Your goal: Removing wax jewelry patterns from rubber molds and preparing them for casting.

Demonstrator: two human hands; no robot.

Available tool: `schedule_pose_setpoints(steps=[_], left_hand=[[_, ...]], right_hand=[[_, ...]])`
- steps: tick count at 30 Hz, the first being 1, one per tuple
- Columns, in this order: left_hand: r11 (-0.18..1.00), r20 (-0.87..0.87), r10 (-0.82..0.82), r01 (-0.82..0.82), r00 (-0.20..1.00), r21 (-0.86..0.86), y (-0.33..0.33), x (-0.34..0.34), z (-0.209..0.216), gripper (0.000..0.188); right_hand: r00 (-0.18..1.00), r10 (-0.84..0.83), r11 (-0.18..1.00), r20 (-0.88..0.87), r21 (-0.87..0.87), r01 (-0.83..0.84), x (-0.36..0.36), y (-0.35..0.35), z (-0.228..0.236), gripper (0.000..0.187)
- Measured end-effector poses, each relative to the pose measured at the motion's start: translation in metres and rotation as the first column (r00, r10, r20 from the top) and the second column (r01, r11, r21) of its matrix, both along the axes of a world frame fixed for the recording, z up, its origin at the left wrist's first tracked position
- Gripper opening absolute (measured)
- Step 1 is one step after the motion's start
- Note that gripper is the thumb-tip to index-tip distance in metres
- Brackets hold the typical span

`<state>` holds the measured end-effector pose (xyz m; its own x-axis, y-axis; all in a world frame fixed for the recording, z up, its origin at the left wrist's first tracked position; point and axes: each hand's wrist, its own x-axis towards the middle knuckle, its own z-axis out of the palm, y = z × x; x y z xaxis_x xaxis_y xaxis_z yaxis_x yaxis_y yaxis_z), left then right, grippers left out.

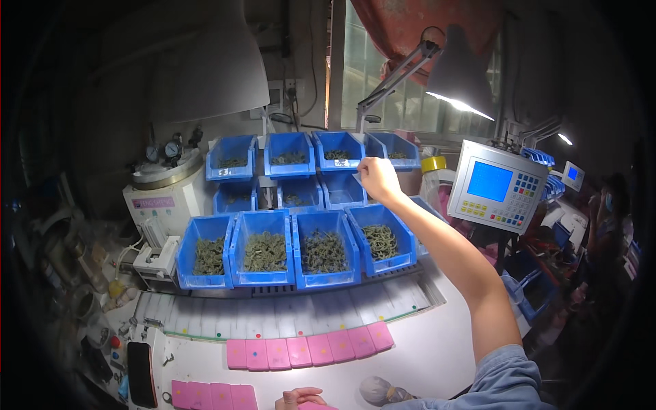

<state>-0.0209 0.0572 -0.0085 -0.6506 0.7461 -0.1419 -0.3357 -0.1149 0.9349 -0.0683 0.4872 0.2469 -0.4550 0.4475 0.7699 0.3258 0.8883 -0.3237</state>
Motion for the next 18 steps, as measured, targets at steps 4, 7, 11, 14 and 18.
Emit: schedule_pose_setpoints(steps=[4, 7, 11, 14, 18], left_hand=[[0.997, 0.027, -0.004, 0.006, 1.0, -0.072, 0.002, -0.003, 0.005, 0.063], [0.989, 0.16, 0.075, -0.053, 0.984, -0.141, 0.001, -0.005, 0.012, 0.061], [0.989, 0.143, 0.06, -0.039, 0.988, -0.142, -0.001, -0.008, 0.007, 0.058], [0.992, 0.162, 0.049, -0.03, 0.986, -0.119, -0.002, -0.009, 0.007, 0.055], [0.992, 0.067, -0.017, 0.025, 0.998, -0.124, -0.003, -0.007, 0.009, 0.051]], right_hand=[[0.992, -0.074, 0.97, 0.106, 0.238, 0.047, -0.032, 0.02, 0.001, 0.015], [0.997, -0.064, 0.967, 0.046, 0.249, 0.05, -0.059, 0.039, 0.009, 0.02], [0.992, -0.123, 0.987, 0.011, 0.11, 0.121, -0.087, 0.076, 0.019, 0.019], [0.989, -0.13, 0.991, 0.07, 0.039, 0.127, -0.108, 0.081, 0.023, 0.018], [0.976, -0.2, 0.98, 0.086, 0.017, 0.199, -0.134, 0.115, 0.019, 0.014]])
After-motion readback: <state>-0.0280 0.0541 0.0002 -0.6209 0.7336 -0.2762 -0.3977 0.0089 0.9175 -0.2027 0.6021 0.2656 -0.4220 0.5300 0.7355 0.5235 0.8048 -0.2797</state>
